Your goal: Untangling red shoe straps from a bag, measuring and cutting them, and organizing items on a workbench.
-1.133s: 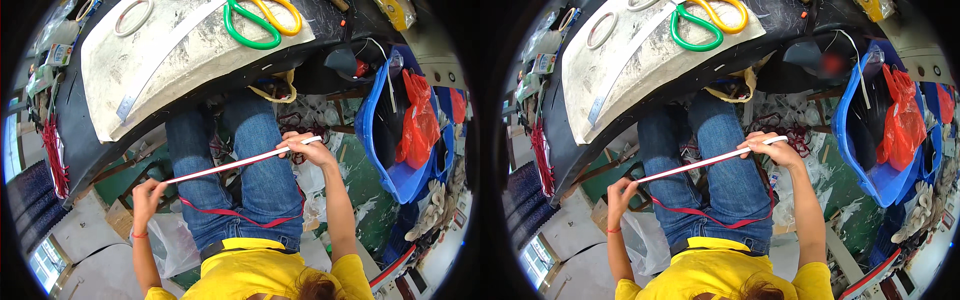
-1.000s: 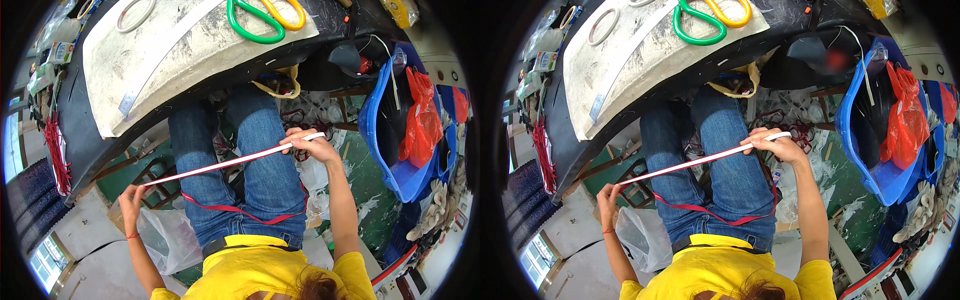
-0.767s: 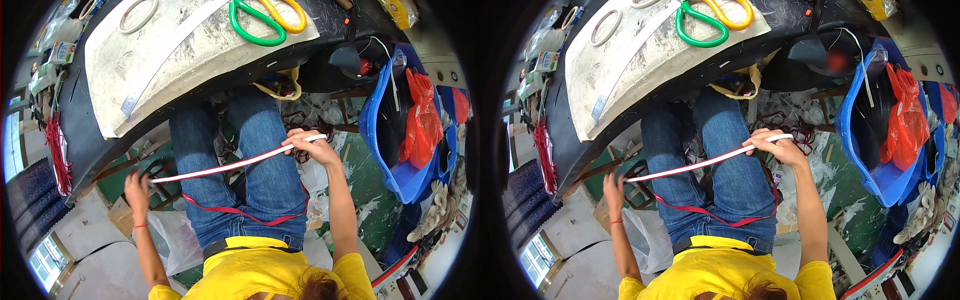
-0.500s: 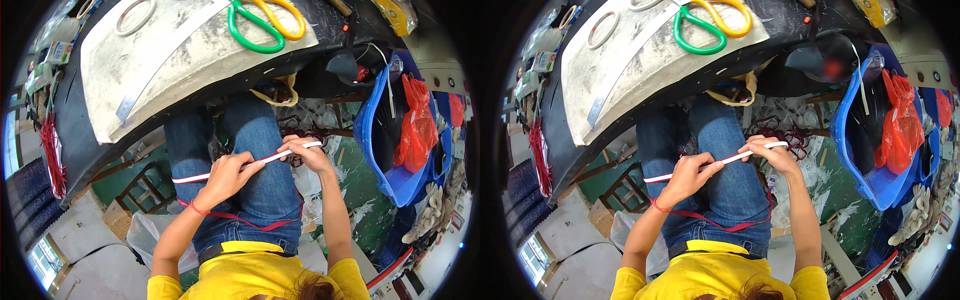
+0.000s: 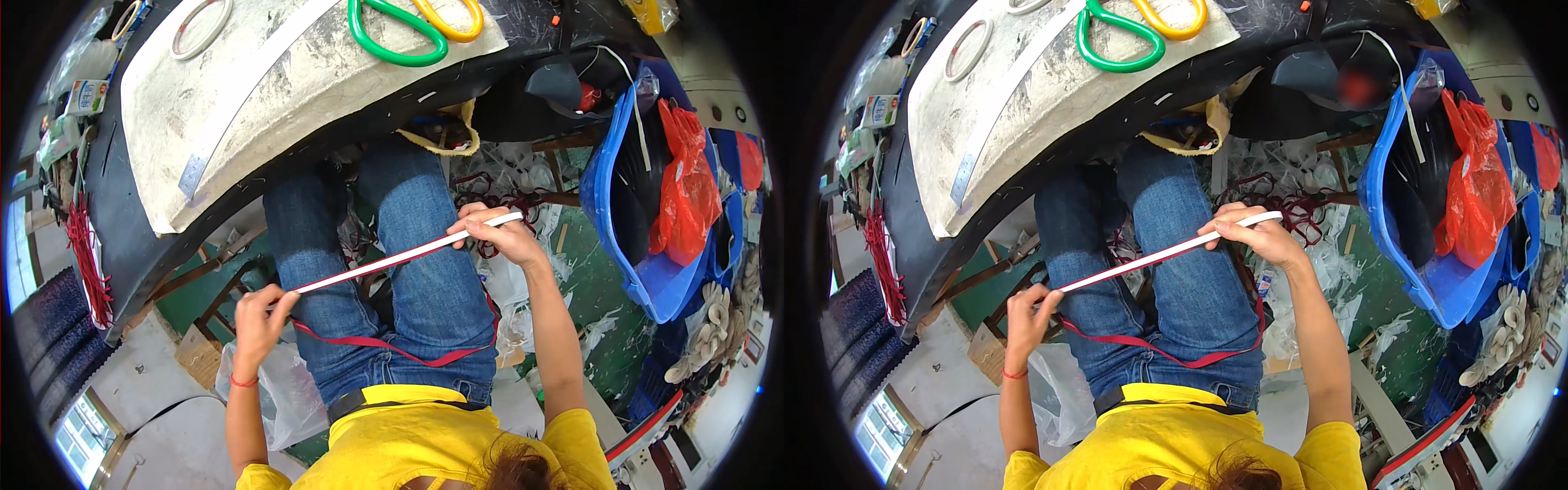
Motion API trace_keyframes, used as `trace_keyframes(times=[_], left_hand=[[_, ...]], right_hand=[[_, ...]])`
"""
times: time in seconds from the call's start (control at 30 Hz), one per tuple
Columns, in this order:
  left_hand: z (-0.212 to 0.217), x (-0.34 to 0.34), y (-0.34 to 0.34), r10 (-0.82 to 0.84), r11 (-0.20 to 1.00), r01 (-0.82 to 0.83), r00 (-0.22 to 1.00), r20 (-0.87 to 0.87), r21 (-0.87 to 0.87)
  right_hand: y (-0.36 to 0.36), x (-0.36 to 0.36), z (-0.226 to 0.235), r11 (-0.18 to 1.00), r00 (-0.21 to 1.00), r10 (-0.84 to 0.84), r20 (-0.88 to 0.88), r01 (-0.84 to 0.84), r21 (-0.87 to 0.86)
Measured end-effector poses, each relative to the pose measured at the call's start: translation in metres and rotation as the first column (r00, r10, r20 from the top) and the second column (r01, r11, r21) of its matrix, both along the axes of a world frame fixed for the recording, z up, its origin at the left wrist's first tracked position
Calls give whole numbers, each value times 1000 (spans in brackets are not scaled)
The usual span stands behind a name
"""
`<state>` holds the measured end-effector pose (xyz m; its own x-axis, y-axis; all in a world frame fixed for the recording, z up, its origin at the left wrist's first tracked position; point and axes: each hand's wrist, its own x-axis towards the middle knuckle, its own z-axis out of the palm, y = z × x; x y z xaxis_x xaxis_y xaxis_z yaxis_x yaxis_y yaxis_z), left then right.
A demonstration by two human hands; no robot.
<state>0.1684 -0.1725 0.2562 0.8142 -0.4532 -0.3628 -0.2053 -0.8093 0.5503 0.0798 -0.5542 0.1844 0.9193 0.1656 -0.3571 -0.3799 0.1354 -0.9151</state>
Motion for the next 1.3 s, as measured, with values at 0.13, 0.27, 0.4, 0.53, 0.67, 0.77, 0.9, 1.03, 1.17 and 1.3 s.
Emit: trace_keyframes(times=[0.13,0.27,0.4,0.53,0.67,0.77,0.9,1.03,1.17,1.3], left_hand=[[2,-2,69,147,980,-158,985,94,122],[-19,-3,174,403,848,-446,893,198,287],[-39,11,193,-13,864,-185,922,387,468],[-8,23,-16,-39,999,29,933,358,34],[-16,2,-134,-214,956,141,935,-281,-258],[-26,-9,-151,-227,938,152,948,-221,-311],[-17,-1,-138,-152,961,40,903,-401,-274],[-7,5,-96,-80,985,13,920,-384,-173],[2,8,-48,-52,996,27,953,-300,-88],[2,9,3,-33,999,28,990,-137,-36]], right_hand=[[-1,-3,1,999,999,-19,-32,20,39],[-2,-3,2,1000,999,0,-39,-1,-18],[3,7,10,993,998,62,11,-61,-97],[6,-3,10,996,999,-32,10,33,-79],[8,-10,0,987,982,-143,-126,151,61],[8,2,7,999,998,-44,-45,44,-8],[-6,-2,-11,995,998,-39,-51,43,89],[-4,-1,-16,980,999,-33,-5,33,198],[-1,-1,-10,996,1000,8,-2,-8,90],[-1,-1,-10,996,999,-15,44,11,93]])
